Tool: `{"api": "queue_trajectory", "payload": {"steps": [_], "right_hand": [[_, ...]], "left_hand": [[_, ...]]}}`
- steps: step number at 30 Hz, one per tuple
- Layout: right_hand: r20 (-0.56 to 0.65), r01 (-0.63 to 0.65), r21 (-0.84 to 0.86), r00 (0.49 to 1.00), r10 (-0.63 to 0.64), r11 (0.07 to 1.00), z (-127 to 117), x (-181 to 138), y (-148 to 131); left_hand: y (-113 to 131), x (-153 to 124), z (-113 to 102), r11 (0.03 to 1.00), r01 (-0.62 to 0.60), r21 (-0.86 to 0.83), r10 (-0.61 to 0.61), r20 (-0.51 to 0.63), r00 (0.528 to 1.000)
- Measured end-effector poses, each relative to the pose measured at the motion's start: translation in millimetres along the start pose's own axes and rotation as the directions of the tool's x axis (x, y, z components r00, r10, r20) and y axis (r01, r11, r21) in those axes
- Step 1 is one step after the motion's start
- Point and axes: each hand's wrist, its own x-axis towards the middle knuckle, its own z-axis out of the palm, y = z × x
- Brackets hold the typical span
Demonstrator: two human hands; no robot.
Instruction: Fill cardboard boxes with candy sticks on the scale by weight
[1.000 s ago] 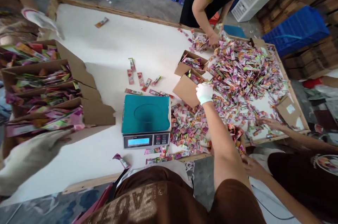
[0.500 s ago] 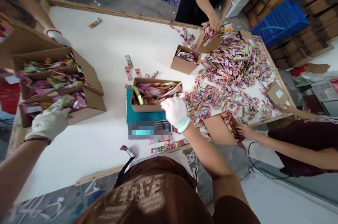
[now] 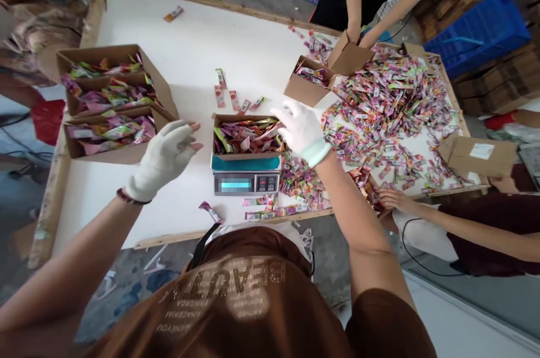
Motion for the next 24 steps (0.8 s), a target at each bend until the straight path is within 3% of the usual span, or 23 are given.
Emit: {"api": "queue_trajectory", "payload": {"steps": [2,5,8,10,13,16,20,24], "right_hand": [[0.122,0.037,-0.118,0.992,-0.023,0.992,1.3,15.6,2.6],[0.278,0.113,-0.258,0.960,-0.039,0.960,14.8,35.2,-0.3],[0.393,0.146,-0.324,0.920,-0.007,0.935,31.0,45.4,-5.0],[0.434,0.155,-0.330,0.901,0.004,0.931,38.2,47.6,-7.3],[0.439,0.186,-0.316,0.898,-0.031,0.930,38.1,45.9,-9.1],[0.396,0.167,-0.306,0.918,-0.034,0.937,23.4,39.9,-9.0],[0.268,0.076,-0.267,0.963,-0.002,0.961,-16.4,22.9,-5.3],[0.092,0.033,-0.192,0.996,-0.015,0.981,-71.1,-14.1,6.8]], "left_hand": [[12.3,18.5,-1.4,0.993,-0.091,0.077,0.086,0.064,0.994],[28.7,43.2,0.3,0.934,-0.227,0.278,0.150,0.273,0.950],[41.8,58.3,9.4,0.815,-0.327,0.479,0.089,0.455,0.886],[47.1,63.7,16.9,0.761,-0.353,0.544,0.038,0.507,0.861],[52.3,68.5,21.9,0.800,-0.306,0.516,0.018,0.489,0.872],[63.6,73.2,13.4,0.820,-0.286,0.497,0.032,0.458,0.888],[97.9,80.2,-7.0,0.773,-0.351,0.528,0.147,0.390,0.909],[144.7,86.3,-5.9,0.838,-0.333,0.431,0.233,0.269,0.934]]}}
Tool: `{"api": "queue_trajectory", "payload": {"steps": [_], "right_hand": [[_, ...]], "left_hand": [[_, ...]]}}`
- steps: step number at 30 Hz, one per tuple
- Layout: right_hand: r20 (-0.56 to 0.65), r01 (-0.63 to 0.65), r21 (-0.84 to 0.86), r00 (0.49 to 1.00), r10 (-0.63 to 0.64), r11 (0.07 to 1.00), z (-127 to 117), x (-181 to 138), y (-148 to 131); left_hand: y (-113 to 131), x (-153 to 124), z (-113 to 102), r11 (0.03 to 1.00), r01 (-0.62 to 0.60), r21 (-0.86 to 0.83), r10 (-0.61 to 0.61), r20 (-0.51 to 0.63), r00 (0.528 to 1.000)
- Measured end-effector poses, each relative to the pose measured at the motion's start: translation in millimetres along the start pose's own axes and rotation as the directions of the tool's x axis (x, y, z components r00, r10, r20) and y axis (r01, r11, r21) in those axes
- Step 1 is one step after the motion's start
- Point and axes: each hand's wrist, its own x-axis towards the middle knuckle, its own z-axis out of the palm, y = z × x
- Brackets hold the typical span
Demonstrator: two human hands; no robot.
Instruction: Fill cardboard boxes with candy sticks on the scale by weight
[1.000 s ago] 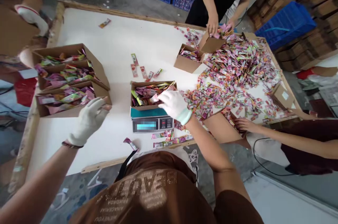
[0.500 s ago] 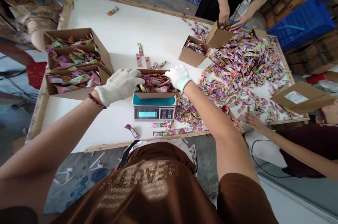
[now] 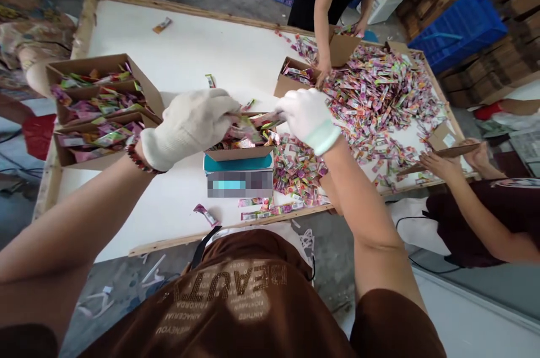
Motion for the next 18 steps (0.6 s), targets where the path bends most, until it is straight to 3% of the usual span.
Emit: {"api": "queue_trajectory", "payload": {"steps": [4,7,10,12,14,16,18], "right_hand": [[-0.121,-0.108,-0.066,0.988,0.100,0.992,-35.3,-53.3,29.4],[-0.160,-0.305,-0.015,0.941,0.299,0.952,-30.6,-77.6,41.5],[-0.072,-0.339,0.239,0.928,0.365,0.910,13.0,-79.0,30.2],[0.056,-0.302,0.382,0.951,0.304,0.874,58.1,-70.2,10.2],[0.248,-0.367,0.399,0.925,0.286,0.840,104.8,-58.0,-13.3],[0.261,-0.374,0.400,0.922,0.287,0.837,142.6,-45.8,-32.7],[0.220,-0.379,0.413,0.924,0.314,0.828,164.9,-36.1,-43.2]], "left_hand": [[42.5,19.2,6.5,0.967,-0.147,-0.210,0.132,-0.087,0.988],[55.0,25.0,18.0,0.929,-0.228,-0.292,0.212,-0.085,0.973],[40.4,15.4,29.0,0.947,-0.151,-0.285,0.144,-0.043,0.989],[20.8,-0.1,40.2,0.971,-0.048,-0.233,0.056,0.029,0.998],[0.7,-19.6,57.0,0.990,0.044,-0.134,-0.024,0.147,0.989],[-15.3,-38.7,76.9,0.998,0.055,-0.011,-0.049,0.283,0.958],[-26.0,-52.9,94.9,0.998,0.017,0.067,-0.040,0.355,0.934]]}}
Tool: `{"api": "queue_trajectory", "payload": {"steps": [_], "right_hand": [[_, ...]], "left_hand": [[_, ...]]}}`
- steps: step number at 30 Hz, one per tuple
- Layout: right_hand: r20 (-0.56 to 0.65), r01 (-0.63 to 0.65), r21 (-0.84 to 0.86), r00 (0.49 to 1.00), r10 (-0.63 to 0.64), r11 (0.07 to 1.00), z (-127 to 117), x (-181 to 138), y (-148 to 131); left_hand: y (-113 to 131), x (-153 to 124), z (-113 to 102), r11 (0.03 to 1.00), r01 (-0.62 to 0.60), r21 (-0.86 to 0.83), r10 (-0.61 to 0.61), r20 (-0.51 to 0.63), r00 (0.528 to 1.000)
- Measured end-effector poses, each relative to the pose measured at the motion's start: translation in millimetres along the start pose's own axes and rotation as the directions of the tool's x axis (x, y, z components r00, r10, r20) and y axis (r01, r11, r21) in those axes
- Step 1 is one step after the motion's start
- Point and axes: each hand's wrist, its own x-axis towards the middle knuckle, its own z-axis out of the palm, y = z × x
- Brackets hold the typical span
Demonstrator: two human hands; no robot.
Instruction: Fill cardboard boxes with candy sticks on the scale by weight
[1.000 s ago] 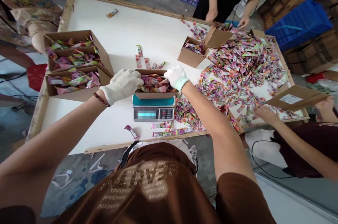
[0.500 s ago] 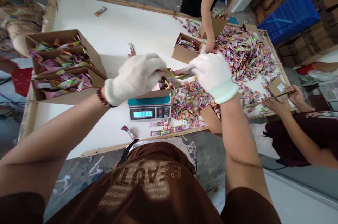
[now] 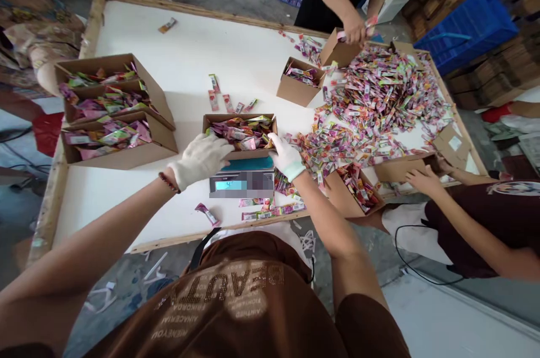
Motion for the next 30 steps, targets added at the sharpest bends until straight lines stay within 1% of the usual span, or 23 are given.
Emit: {"api": "queue_trajectory", "payload": {"steps": [2,5,6,8,9,11,12,13,15,16,17,18,19,21,22,23,24,25,26,27,29,30], "right_hand": [[-0.004,0.010,-0.008,1.000,-0.010,1.000,6.4,5.6,-1.4],[0.047,0.087,-0.040,0.995,-0.086,0.995,-6.1,2.0,-2.4],[0.037,0.119,-0.016,0.992,-0.118,0.993,-14.0,-2.4,-2.3],[-0.030,0.151,0.096,0.988,-0.149,0.984,-34.9,-15.1,-0.3],[-0.071,0.140,0.164,0.989,-0.130,0.977,-48.3,-23.0,2.4],[-0.138,0.068,0.251,0.990,-0.034,0.966,-80.7,-40.8,11.8],[-0.169,0.033,0.243,0.986,0.009,0.969,-98.5,-50.0,18.3],[-0.207,0.009,0.192,0.978,0.032,0.981,-116.0,-58.9,25.3],[-0.275,-0.013,-0.003,0.961,0.011,1.000,-144.9,-73.0,37.7],[-0.296,-0.025,-0.088,0.955,-0.002,0.996,-153.9,-77.1,41.3],[-0.306,-0.031,-0.129,0.952,-0.010,0.991,-158.2,-78.5,42.0],[-0.308,-0.027,-0.113,0.951,-0.010,0.993,-157.5,-76.9,39.1],[-0.299,-0.002,-0.055,0.954,-0.014,0.998,-152.0,-72.2,32.3],[-0.234,0.096,0.060,0.969,-0.080,0.994,-130.2,-54.1,7.7],[-0.178,0.143,0.081,0.976,-0.127,0.986,-116.0,-41.4,-8.8],[-0.097,0.175,0.048,0.981,-0.170,0.983,-101.2,-27.0,-26.7],[-0.016,0.177,-0.007,0.984,-0.178,0.984,-86.8,-11.6,-44.5],[0.065,0.166,-0.071,0.985,-0.161,0.984,-73.6,3.8,-61.2],[0.156,0.139,-0.134,0.981,-0.118,0.981,-62.1,18.5,-75.8],[0.238,0.121,-0.176,0.968,-0.077,0.977,-52.9,31.5,-87.6],[0.327,0.124,-0.203,0.943,-0.052,0.971,-42.0,50.3,-102.5],[0.336,0.143,-0.192,0.939,-0.072,0.971,-40.7,55.5,-105.9]], "left_hand": [[-6.0,-2.6,13.7,1.000,-0.011,0.027,0.011,0.002,1.000],[-9.9,-1.9,20.0,0.999,-0.002,0.032,0.003,-0.015,1.000],[-9.7,-1.1,20.4,0.999,-0.004,0.035,0.005,-0.015,1.000],[-6.9,0.9,21.7,0.999,-0.011,0.042,0.012,-0.020,1.000],[-4.6,1.9,22.9,0.999,-0.010,0.046,0.011,-0.023,1.000],[0.8,3.4,25.4,0.998,-0.001,0.058,0.002,-0.031,1.000],[3.2,3.4,26.0,0.998,0.003,0.062,-0.001,-0.040,0.999],[5.3,2.5,25.7,0.998,0.000,0.061,0.003,-0.052,0.999],[7.4,-3.8,22.2,0.998,-0.016,0.054,0.021,-0.089,0.996],[7.1,-9.6,19.5,0.999,-0.025,0.038,0.030,-0.127,0.991],[5.7,-17.3,16.8,0.999,-0.031,0.012,0.033,-0.184,0.982],[3.1,-26.7,14.6,0.999,-0.028,-0.027,0.020,-0.258,0.966],[-0.7,-37.5,13.6,0.997,-0.015,-0.078,-0.012,-0.339,0.941],[-10.6,-61.7,16.6,0.977,0.023,-0.213,-0.124,-0.477,0.870],[-15.9,-74.4,20.7,0.959,0.048,-0.279,-0.189,-0.507,0.841],[-20.7,-86.9,26.2,0.937,0.071,-0.341,-0.248,-0.512,0.822],[-24.7,-98.8,32.7,0.914,0.089,-0.396,-0.296,-0.500,0.814],[-27.4,-110.0,39.7,0.891,0.103,-0.442,-0.330,-0.477,0.815],[-28.7,-120.2,46.6,0.871,0.113,-0.477,-0.355,-0.454,0.817],[-28.7,-129.3,53.0,0.857,0.118,-0.502,-0.370,-0.439,0.819],[-25.4,-143.8,63.5,0.838,0.115,-0.533,-0.384,-0.427,0.819],[-22.9,-149.2,67.3,0.833,0.110,-0.542,-0.386,-0.428,0.818]]}}
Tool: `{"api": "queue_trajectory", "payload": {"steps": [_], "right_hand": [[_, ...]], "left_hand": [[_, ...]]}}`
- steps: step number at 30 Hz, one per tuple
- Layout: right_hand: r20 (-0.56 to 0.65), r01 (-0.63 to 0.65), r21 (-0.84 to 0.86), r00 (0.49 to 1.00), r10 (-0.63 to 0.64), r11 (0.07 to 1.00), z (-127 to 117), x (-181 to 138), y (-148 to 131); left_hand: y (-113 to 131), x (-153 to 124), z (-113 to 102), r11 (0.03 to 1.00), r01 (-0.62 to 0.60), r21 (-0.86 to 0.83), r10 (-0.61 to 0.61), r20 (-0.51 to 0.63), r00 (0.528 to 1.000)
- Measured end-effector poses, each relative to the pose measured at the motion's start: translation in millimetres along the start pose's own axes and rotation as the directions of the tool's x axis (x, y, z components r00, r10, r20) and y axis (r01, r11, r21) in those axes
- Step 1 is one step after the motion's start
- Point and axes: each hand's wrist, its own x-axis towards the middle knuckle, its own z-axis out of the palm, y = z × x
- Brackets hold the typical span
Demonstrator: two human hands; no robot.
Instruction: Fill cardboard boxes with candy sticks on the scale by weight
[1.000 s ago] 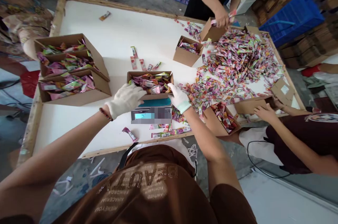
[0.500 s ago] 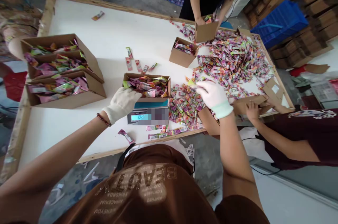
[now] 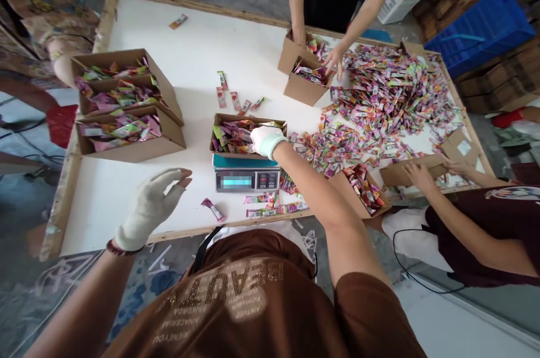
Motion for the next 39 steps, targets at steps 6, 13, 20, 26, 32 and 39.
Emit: {"api": "queue_trajectory", "payload": {"steps": [6,13,20,26,32,39], "right_hand": [[-0.119,0.124,0.041,0.986,-0.118,0.991,-34.1,-28.3,20.2],[-0.314,0.070,0.134,0.949,-0.025,0.988,-75.1,-130.5,102.6],[-0.430,-0.061,0.005,0.901,0.058,0.998,-51.9,-120.6,126.2],[-0.244,0.069,0.004,0.967,-0.066,0.998,-9.1,-3.8,49.5],[-0.077,0.067,-0.054,0.994,-0.071,0.996,22.5,29.4,28.2],[-0.391,0.157,0.180,0.917,-0.076,0.971,-20.0,-21.1,47.7]], "left_hand": [[3.4,-13.8,5.0,0.999,0.024,-0.043,-0.025,-0.014,1.000],[4.5,11.1,9.4,0.998,0.040,-0.043,-0.040,0.011,0.999],[35.8,76.9,9.4,0.990,-0.127,0.061,0.130,-0.056,0.990],[53.6,140.9,54.7,0.979,-0.088,0.182,0.086,0.019,0.996],[38.3,124.5,78.0,0.985,-0.084,0.150,0.074,0.071,0.995],[31.7,127.1,81.2,0.993,-0.089,0.082,0.087,0.025,0.996]]}}
